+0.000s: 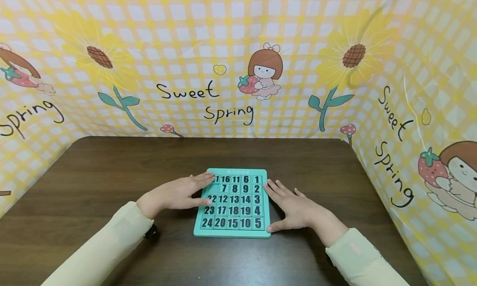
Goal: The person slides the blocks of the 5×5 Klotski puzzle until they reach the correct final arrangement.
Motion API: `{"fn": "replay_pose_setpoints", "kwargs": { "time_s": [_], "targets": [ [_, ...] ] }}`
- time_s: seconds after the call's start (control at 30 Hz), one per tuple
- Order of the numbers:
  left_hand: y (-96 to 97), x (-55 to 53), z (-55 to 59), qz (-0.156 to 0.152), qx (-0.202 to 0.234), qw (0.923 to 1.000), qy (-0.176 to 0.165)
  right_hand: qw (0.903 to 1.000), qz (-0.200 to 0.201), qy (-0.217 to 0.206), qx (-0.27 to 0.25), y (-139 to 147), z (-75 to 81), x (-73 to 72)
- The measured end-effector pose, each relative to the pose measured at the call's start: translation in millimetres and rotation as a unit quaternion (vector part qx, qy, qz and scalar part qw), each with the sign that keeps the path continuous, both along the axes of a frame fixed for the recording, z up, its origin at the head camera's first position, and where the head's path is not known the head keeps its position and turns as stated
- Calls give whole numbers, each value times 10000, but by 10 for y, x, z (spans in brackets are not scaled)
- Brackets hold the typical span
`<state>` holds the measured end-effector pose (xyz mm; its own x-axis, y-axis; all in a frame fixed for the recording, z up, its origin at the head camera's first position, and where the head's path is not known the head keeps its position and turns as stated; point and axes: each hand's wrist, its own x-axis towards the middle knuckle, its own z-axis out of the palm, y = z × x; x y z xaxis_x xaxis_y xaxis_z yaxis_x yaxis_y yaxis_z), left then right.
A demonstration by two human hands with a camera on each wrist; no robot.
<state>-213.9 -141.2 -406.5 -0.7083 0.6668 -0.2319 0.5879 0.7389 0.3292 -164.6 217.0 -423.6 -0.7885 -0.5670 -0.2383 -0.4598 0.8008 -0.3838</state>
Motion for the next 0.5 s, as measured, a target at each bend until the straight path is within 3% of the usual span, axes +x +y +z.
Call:
{"fn": "replay_pose_setpoints", "kwargs": {
  "time_s": [0.5],
  "targets": [
    [-31, 229, 16, -77, -26, 10000, 14, 10000, -24, -27, -11, -3, 21, 12]
  ]
}}
